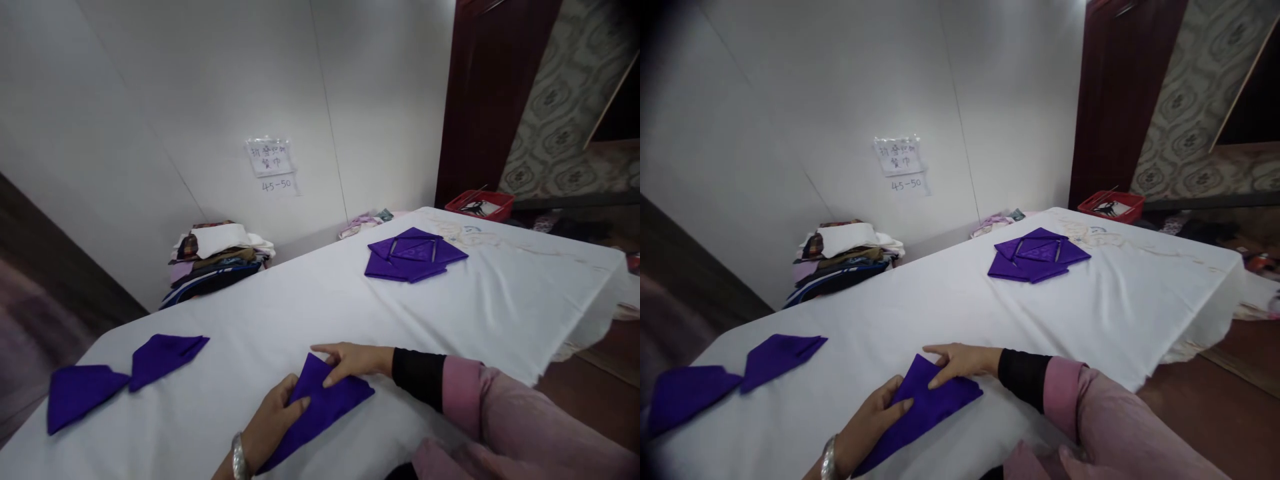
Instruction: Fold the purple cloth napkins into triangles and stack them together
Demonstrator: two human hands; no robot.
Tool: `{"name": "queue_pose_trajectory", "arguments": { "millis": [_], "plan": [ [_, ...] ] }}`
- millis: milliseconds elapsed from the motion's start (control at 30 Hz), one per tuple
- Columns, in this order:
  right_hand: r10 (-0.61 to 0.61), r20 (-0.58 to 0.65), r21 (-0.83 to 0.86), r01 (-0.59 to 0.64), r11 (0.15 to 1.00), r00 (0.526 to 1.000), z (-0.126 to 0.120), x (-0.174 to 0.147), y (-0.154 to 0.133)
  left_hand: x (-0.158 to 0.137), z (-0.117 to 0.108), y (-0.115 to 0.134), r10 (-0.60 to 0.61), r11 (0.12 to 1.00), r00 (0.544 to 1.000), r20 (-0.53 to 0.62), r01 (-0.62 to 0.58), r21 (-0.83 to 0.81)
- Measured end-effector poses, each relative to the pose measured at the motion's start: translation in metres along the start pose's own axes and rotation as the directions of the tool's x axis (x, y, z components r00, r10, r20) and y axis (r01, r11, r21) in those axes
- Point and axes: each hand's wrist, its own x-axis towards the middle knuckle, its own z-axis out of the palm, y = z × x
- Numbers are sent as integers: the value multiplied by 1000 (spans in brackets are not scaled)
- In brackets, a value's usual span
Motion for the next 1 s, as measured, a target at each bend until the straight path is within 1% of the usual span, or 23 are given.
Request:
{"name": "queue_pose_trajectory", "arguments": {
  "millis": [67, 133, 167, 233, 300, 367, 467, 567, 633, 667, 700, 733, 767, 800, 867, 933, 967, 1000],
  "plan": [
    [10, 65, 129, -18, 992, 998, 6, -4, 3, 0, 2, 2, -4, 1000, 999, 41, 4, -5],
    [-20, 112, 226, -6, 974, 993, 13, -12, 5, 4, 3, 1, -13, 1000, 997, 73, 13, -5],
    [-29, 120, 260, -3, 966, 992, 15, -17, 5, 8, 3, 0, -18, 1000, 996, 85, 19, -4],
    [-32, 94, 307, 1, 952, 995, 15, -29, 5, 17, 5, -3, -24, 1000, 994, 103, 26, -16],
    [-22, 31, 334, 10, 942, 999, 10, -42, 5, 30, 11, -6, -27, 998, 993, 118, 32, -47],
    [-12, -49, 337, 28, 941, 999, -2, -57, 4, 43, 21, -7, -38, 996, 991, 128, 47, -72],
    [-28, -189, 308, 87, 947, 982, -28, -88, 4, 63, 39, -9, -88, 995, 993, 80, 92, -41],
    [-67, -356, 277, 174, 945, 932, -60, -130, 0, 77, 56, -11, -117, 993, 993, -31, 118, 18],
    [-86, -489, 238, 227, 944, 868, -86, -165, -6, 83, 63, -14, -108, 992, 990, -86, 113, 49],
    [-93, -563, 208, 249, 946, 821, -101, -184, -10, 85, 66, -16, -100, 992, 989, -108, 107, 64],
    [-95, -647, 171, 265, 949, 756, -117, -203, -14, 86, 67, -18, -94, 991, 988, -126, 105, 81],
    [-82, -730, 138, 264, 955, 678, -134, -223, -18, 88, 68, -21, -87, 990, 985, -146, 102, 99],
    [-67, -812, 110, 265, 958, 580, -152, -242, -22, 88, 68, -24, -77, 989, 984, -163, 96, 116],
    [-53, -881, 84, 266, 960, 469, -171, -260, -25, 89, 68, -27, -66, 987, 982, -175, 89, 132],
    [-63, -971, 10, 301, 953, 232, -209, -293, -30, 88, 67, -31, -50, 985, 979, -198, 81, 150],
    [-87, -996, -79, 306, 949, 13, -245, -317, -33, 85, 67, -34, -50, 985, 971, -235, 87, 151],
    [-92, -992, -113, 292, 950, -84, -261, -325, -33, 83, 67, -34, -54, 984, 965, -256, 95, 148],
    [-90, -983, -132, 269, 954, -162, -276, -331, -34, 82, 68, -33, -58, 984, 958, -280, 103, 147]
  ]
}}
